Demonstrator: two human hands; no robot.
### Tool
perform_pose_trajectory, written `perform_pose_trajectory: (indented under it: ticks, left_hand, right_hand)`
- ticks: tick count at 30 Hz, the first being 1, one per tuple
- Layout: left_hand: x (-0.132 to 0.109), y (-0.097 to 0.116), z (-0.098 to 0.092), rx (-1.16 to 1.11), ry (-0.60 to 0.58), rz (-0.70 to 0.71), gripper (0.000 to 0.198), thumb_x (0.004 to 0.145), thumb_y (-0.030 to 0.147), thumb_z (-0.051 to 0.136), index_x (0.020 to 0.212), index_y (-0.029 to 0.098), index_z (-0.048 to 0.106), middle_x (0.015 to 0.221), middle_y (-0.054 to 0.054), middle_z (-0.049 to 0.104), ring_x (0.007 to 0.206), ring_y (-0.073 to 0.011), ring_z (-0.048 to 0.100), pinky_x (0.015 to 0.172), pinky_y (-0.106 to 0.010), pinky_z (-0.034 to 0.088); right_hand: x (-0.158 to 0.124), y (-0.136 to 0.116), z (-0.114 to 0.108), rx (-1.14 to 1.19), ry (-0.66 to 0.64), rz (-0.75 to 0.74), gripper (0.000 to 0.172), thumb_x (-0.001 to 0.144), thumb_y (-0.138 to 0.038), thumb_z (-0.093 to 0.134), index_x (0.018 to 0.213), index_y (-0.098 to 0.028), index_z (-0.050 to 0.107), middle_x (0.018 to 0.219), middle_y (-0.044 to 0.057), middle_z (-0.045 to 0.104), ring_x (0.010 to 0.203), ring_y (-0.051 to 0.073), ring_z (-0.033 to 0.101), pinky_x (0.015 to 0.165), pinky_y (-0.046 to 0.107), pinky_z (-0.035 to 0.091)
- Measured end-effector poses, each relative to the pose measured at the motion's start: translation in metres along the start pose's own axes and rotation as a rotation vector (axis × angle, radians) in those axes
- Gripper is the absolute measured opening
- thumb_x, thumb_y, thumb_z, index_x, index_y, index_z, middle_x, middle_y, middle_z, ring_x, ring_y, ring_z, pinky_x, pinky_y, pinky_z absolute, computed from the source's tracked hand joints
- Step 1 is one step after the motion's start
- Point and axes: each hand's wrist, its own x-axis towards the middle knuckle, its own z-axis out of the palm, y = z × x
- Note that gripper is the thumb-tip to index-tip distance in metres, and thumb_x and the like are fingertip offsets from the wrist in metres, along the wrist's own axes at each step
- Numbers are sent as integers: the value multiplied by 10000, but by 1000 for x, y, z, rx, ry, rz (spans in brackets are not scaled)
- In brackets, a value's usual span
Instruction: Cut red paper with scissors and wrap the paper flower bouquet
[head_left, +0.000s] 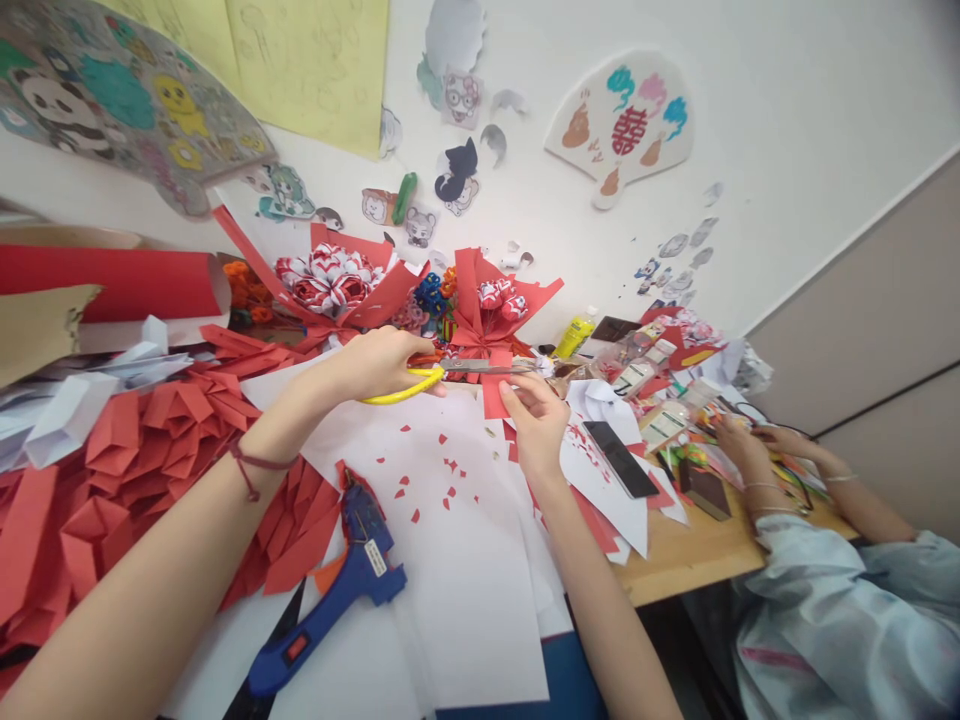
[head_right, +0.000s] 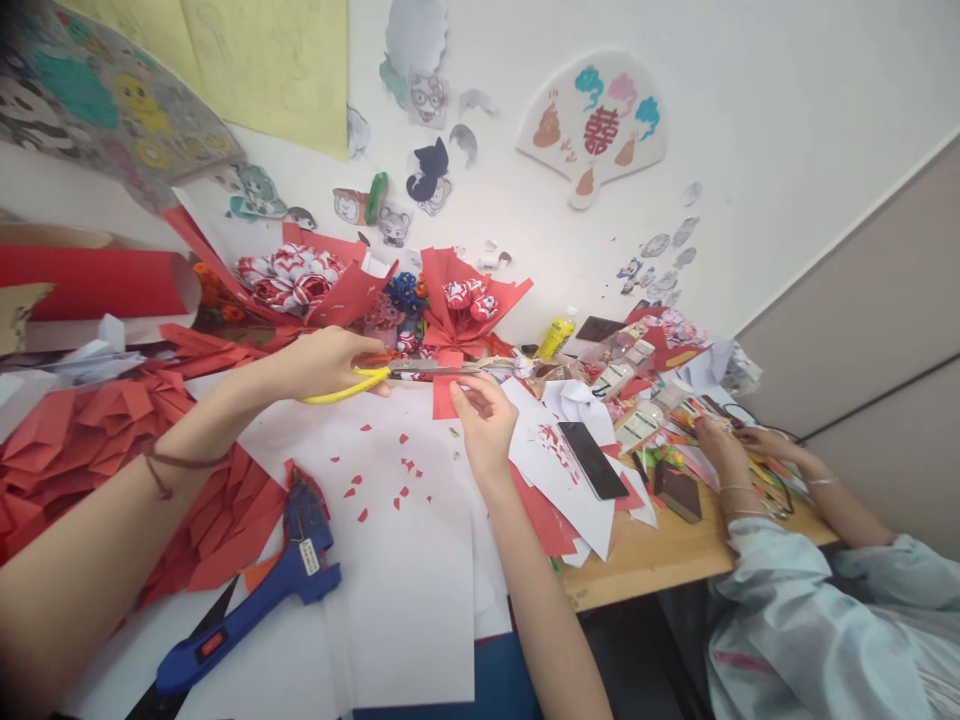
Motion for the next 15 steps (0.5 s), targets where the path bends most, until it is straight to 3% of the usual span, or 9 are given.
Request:
perform_pose_trajectory:
  ticks: [7, 15]
  left_hand:
    - [0, -2, 1, -13, 20, 27, 451, 768, 645, 536, 650, 215, 468, 621, -3, 552, 561, -146, 433, 555, -276, 274]
    - [2, -6, 3, -34, 8, 39, 466, 754, 654, 534, 630, 206, 502, 606, -9, 529, 564, -143, 408, 568, -284, 256]
  right_hand:
    - [0, 3, 0, 28, -21, 13, 167, 782, -336, 717, 875, -199, 740, 1030, 63, 669, 874, 181, 652, 755, 315, 557]
    - [2, 8, -1, -3, 3, 14, 169, 775, -319, 724, 888, -194, 747, 1044, 68, 705, 959, 199, 669, 809, 323, 560]
